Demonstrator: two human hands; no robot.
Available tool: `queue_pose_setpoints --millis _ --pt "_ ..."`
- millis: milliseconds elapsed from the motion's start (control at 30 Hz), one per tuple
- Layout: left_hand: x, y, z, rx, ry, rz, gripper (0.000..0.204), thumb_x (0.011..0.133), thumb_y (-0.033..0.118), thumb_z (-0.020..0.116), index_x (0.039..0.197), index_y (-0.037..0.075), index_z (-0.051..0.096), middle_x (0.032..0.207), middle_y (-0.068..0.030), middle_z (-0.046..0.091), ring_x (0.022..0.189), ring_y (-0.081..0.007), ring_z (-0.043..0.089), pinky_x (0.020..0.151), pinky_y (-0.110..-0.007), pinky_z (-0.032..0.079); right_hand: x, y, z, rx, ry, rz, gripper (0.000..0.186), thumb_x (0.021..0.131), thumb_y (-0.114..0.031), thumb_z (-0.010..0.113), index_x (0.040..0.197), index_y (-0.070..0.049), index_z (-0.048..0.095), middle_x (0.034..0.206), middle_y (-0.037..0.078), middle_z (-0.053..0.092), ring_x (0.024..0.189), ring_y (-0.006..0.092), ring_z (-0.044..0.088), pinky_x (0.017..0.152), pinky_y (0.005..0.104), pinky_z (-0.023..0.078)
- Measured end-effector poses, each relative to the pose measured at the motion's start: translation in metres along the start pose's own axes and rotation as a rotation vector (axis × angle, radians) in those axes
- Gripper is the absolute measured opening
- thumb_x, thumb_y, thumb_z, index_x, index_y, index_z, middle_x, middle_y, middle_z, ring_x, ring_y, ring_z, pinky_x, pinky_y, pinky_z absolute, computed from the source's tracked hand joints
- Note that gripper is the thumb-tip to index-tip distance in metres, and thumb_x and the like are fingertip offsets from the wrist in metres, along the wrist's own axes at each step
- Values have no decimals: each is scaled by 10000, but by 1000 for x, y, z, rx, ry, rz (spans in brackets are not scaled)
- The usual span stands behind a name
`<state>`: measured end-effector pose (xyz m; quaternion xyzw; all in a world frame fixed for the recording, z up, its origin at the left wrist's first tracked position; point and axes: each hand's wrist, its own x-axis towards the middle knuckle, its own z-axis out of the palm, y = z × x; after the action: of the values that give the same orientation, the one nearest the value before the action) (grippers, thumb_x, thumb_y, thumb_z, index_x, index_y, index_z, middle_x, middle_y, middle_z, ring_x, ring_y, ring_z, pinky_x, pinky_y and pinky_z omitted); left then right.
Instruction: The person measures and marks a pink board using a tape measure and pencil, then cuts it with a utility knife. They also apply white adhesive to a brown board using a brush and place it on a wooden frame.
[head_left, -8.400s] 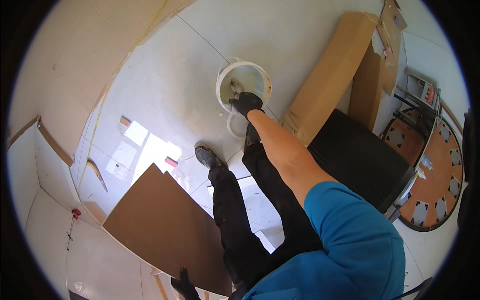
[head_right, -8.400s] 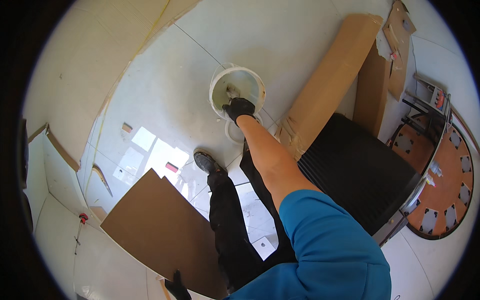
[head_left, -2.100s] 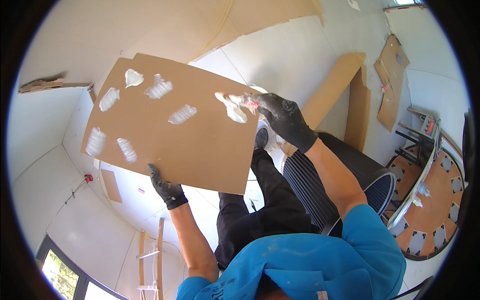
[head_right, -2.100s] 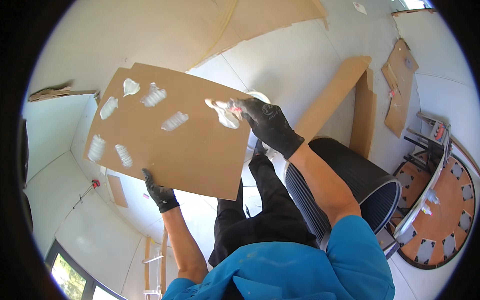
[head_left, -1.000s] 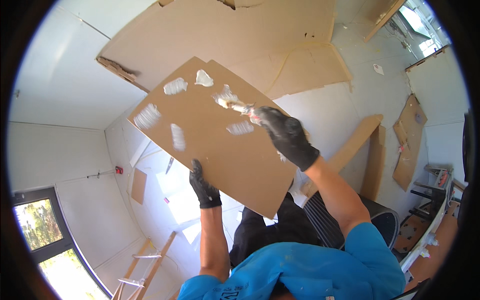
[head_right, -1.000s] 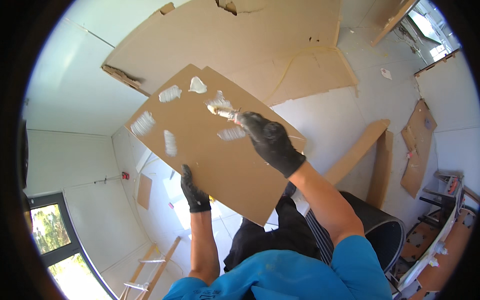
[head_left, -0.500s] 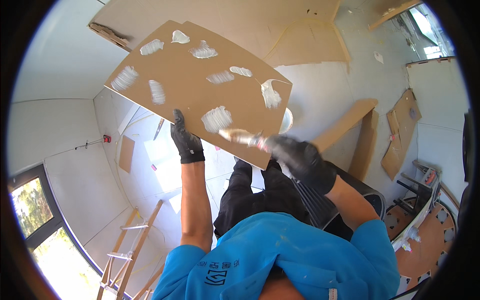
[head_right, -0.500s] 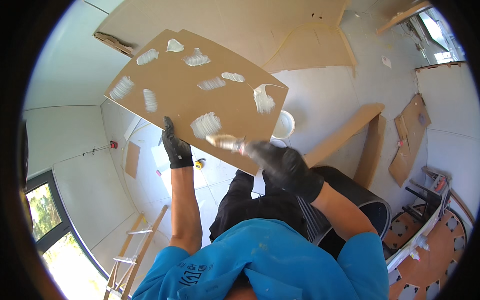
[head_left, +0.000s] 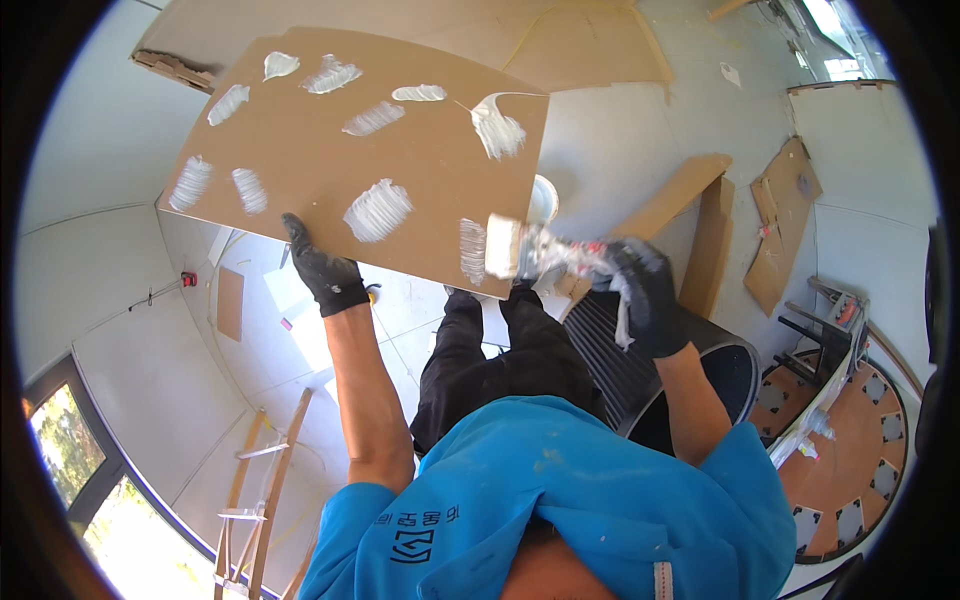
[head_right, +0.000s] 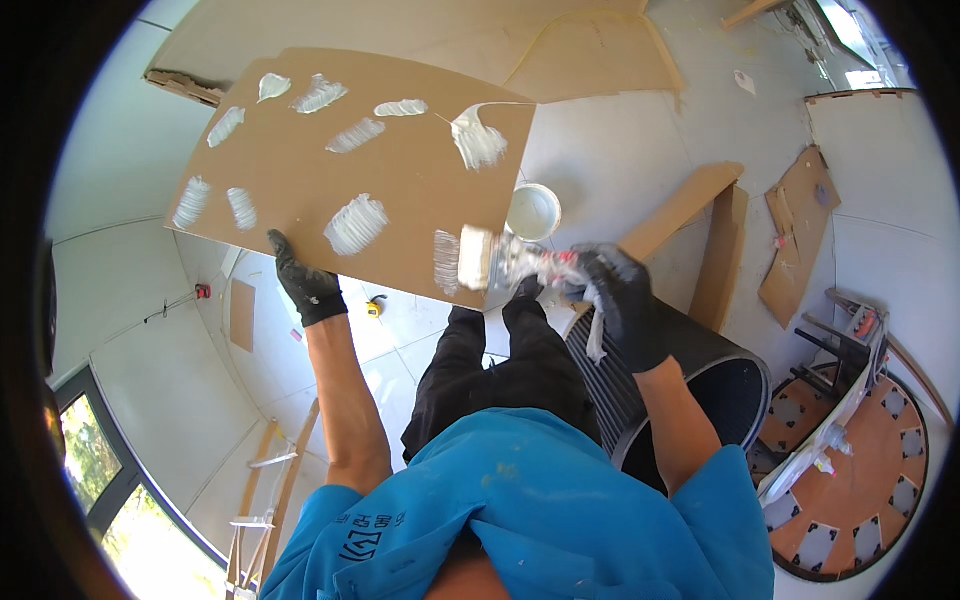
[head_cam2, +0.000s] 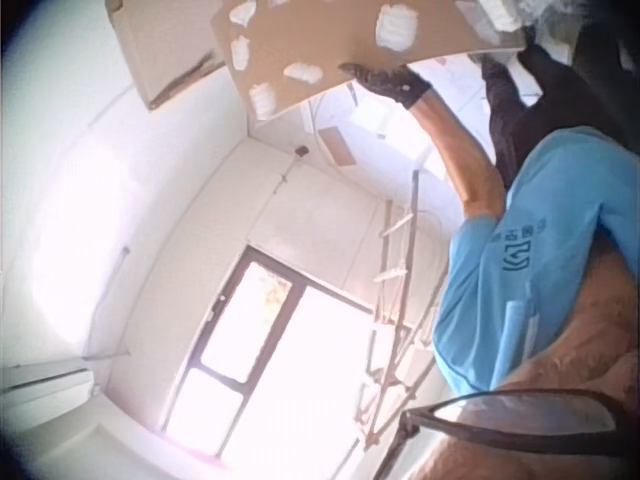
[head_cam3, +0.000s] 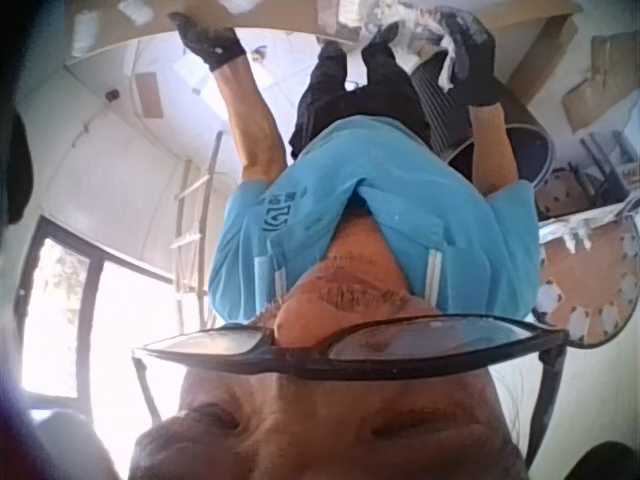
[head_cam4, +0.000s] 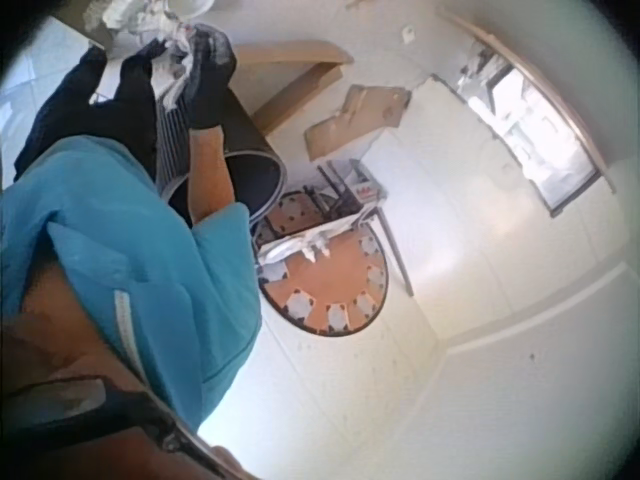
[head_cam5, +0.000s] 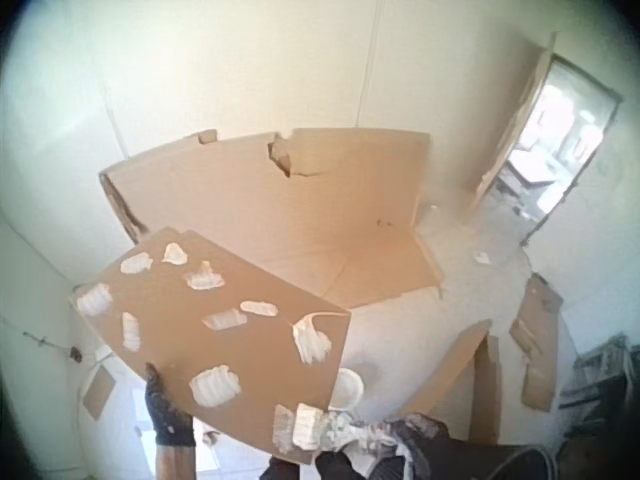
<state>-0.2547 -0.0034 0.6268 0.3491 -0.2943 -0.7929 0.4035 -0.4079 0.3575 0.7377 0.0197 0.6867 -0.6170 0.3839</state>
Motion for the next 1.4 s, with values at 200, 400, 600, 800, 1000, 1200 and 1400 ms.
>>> queue_pose_setpoints --millis 200,400,600,800,1000,1200,1400 --pt "-5 6 19 7 -28 37 502 1013 368 452 1353 -1 433 1327 -145 526 1203 -306 504 1045 -445 392 -25 -21 -1 -1005 108 -912 337 925 -184 614 1218 -23 571 1152 130 627 966 200 644 805 312 541" --pt "-8 4 43 -11 70 -3 496 1022 362 434 1338 -19 440 1318 -153 523 1169 -284 531 1009 -420 425 -57 -26 -44 -1380 -451 -1053 372 914 -132 602 1279 -93 545 1312 98 545 1101 194 609 840 316 550" --pt "-23 4 62 33 130 0 506 1024 365 424 1347 -25 424 1326 -166 518 1170 -302 532 1009 -430 430 -50 -71 -60 -1184 -169 -907 343 925 -129 525 1263 -97 573 1352 103 532 1161 214 585 865 376 541" --pt "-27 6 57 -1 89 10 506 1017 376 442 1335 -18 454 1280 -159 555 1134 -285 558 971 -404 463 -56 -101 -45 -1226 -421 -966 352 894 -26 575 1246 -24 565 1253 149 604 1123 285 614 926 386 526" --pt "-20 2 62 79 235 123 477 965 381 571 1202 -33 547 1058 -103 638 928 -204 618 798 -335 510 -19 -95 1 -974 -181 -891 318 866 38 570 1168 -44 624 1160 195 637 1032 329 647 865 397 541" --pt "-24 34 55 109 246 45 403 960 313 593 1183 -20 553 1038 -96 637 864 -189 621 731 -311 507 -26 -102 25 -786 -250 -687 211 868 -27 624 1078 -12 636 1072 172 674 949 302 674 826 379 541" --pt "-24 44 54 162 267 38 344 925 165 636 1194 -34 558 1028 -94 649 860 -182 629 746 -301 504 38 -135 112 -688 44 -1019 256 873 -18 643 1128 5 618 1038 181 683 935 263 692 796 353 558"
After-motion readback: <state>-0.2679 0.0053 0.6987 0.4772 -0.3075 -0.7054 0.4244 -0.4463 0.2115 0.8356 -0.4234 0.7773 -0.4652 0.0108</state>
